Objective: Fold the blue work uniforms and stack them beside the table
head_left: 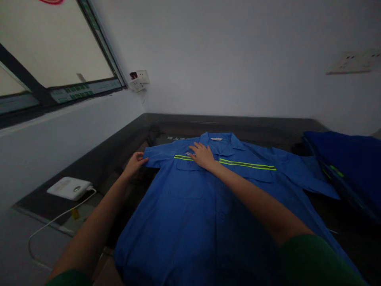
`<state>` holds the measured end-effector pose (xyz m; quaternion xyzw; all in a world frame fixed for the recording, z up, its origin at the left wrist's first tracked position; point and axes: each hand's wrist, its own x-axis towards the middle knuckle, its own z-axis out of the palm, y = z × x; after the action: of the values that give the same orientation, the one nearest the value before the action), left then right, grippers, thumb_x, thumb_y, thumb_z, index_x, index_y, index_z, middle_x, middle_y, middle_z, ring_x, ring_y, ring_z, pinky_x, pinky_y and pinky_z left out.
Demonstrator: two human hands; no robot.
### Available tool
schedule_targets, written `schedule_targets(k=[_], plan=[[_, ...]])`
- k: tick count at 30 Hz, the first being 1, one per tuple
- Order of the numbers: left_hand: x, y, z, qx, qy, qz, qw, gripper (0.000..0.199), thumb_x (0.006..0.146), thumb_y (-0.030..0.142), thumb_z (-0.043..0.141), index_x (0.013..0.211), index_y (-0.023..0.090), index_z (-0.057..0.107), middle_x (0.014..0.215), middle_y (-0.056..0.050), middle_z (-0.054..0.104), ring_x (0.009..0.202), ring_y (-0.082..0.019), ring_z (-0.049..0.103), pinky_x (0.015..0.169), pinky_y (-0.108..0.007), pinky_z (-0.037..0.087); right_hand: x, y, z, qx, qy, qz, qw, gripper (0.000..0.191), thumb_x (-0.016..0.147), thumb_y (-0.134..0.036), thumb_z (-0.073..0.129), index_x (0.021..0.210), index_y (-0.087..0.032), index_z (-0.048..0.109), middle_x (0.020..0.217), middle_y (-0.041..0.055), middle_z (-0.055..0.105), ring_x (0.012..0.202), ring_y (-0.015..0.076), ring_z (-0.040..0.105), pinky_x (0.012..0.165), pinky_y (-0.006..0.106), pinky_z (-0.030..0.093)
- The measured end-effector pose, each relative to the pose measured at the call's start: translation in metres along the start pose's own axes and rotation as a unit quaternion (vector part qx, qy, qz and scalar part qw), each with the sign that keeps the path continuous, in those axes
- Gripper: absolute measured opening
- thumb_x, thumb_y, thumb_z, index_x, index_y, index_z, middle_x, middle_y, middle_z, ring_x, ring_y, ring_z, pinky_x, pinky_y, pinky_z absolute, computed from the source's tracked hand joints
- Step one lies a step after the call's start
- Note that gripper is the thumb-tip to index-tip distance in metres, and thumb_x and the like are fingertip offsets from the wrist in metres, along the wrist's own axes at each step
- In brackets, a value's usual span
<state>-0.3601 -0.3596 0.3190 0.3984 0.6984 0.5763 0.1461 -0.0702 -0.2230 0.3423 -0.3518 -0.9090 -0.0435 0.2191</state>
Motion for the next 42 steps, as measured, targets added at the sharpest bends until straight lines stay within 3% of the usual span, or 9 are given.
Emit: schedule_targets(k=[3, 6, 13, 15, 18, 22, 25, 32, 42], plan=[[-0.005, -0.001, -0.008, 0.0, -0.03, -0.011, 0.999, 0.065, 0.068, 0.014, 0.07, 0.127, 0.017, 0.044, 0.088, -0.002, 0.066, 0.076, -0.016, 0.066, 0.075, -0.031, 0.055, -0.021, -0.006, 0.004, 0.003, -0.053, -0.013, 0.999, 0.049, 0.095, -0.045, 0.044, 0.14, -0.026, 0.045, 0.151, 0.0106, 0.036, 0.137, 0.0318, 0.032, 0.107, 0.06, 0.026], [-0.013, -0.001, -0.014, 0.142, -0.029, 0.016, 0.989, 0.071, 0.068, 0.015, 0.07, 0.133, 0.017, 0.041, 0.091, -0.005, 0.066, 0.081, -0.019, 0.066, 0.079, -0.034, 0.054, -0.035, -0.009, 0.012, 0.0, -0.063, -0.004, 0.998, 0.051, 0.095, -0.048, 0.042, 0.141, -0.026, 0.043, 0.15, 0.0113, 0.038, 0.138, 0.0313, 0.031, 0.108, 0.062, 0.022], [-0.059, 0.015, -0.016, 0.426, 0.064, 0.131, 0.893, 0.052, 0.082, 0.023, 0.054, 0.133, 0.019, 0.047, 0.129, -0.016, 0.053, 0.122, -0.034, 0.048, 0.096, -0.055, 0.04, -0.063, -0.01, -0.017, 0.076, 0.0, -0.043, 0.996, 0.042, 0.096, -0.034, 0.047, 0.133, -0.017, 0.051, 0.141, 0.0142, 0.049, 0.134, 0.0254, 0.039, 0.109, 0.048, 0.03], [-0.091, 0.024, -0.015, 0.392, 0.056, 0.21, 0.894, 0.044, 0.085, 0.024, 0.05, 0.128, 0.016, 0.051, 0.128, -0.016, 0.055, 0.12, -0.031, 0.05, 0.098, -0.051, 0.04, -0.087, -0.005, -0.036, 0.125, 0.006, -0.069, 0.99, 0.033, 0.093, -0.024, 0.052, 0.124, -0.014, 0.058, 0.132, 0.0136, 0.057, 0.125, 0.022, 0.048, 0.105, 0.039, 0.037], [-0.164, 0.037, -0.005, 0.3, -0.064, 0.355, 0.883, 0.031, 0.092, 0.029, 0.044, 0.118, 0.017, 0.057, 0.115, -0.01, 0.063, 0.107, -0.022, 0.059, 0.096, -0.037, 0.046, -0.143, 0.002, -0.064, 0.191, -0.016, -0.105, 0.976, 0.024, 0.088, -0.016, 0.057, 0.111, -0.015, 0.064, 0.118, 0.0098, 0.064, 0.112, 0.0194, 0.057, 0.1, 0.036, 0.042], [-0.275, 0.043, 0.02, 0.263, -0.262, 0.567, 0.735, 0.025, 0.095, 0.028, 0.046, 0.115, 0.025, 0.061, 0.111, -0.004, 0.067, 0.105, -0.015, 0.06, 0.095, -0.029, 0.045, -0.245, -0.003, -0.089, 0.232, -0.062, -0.125, 0.963, 0.023, 0.087, -0.013, 0.056, 0.107, -0.02, 0.065, 0.107, 0.0046, 0.067, 0.101, 0.0166, 0.061, 0.092, 0.032, 0.048], [-0.325, 0.031, 0.04, 0.277, -0.273, 0.623, 0.679, 0.029, 0.093, 0.033, 0.052, 0.12, 0.024, 0.06, 0.121, -0.004, 0.064, 0.113, -0.018, 0.056, 0.1, -0.033, 0.042, -0.319, -0.023, -0.087, 0.233, -0.08, -0.124, 0.961, 0.024, 0.087, -0.012, 0.054, 0.105, -0.024, 0.065, 0.1, 0.0016, 0.068, 0.091, 0.0124, 0.063, 0.08, 0.024, 0.052], [-0.341, -0.004, 0.065, 0.331, -0.191, 0.629, 0.677, 0.047, 0.092, 0.021, 0.05, 0.138, 0.032, 0.046, 0.134, -0.004, 0.056, 0.123, -0.021, 0.048, 0.102, -0.04, 0.04, -0.4, -0.055, -0.018, -0.059, 0.161, -0.164, 0.971, 0.031, 0.09, -0.024, 0.053, 0.121, -0.028, 0.06, 0.126, 0.0062, 0.062, 0.114, 0.0237, 0.057, 0.094, 0.042, 0.047], [-0.351, -0.006, 0.049, 0.257, -0.223, 0.63, 0.698, 0.042, 0.09, 0.007, 0.042, 0.127, 0.022, 0.056, 0.125, -0.005, 0.063, 0.123, -0.017, 0.05, 0.105, -0.037, 0.042, -0.403, -0.05, -0.021, -0.142, 0.138, -0.184, 0.963, 0.051, 0.089, -0.017, 0.051, 0.138, -0.031, 0.047, 0.135, 0.0069, 0.056, 0.12, 0.0254, 0.053, 0.096, 0.047, 0.046]])
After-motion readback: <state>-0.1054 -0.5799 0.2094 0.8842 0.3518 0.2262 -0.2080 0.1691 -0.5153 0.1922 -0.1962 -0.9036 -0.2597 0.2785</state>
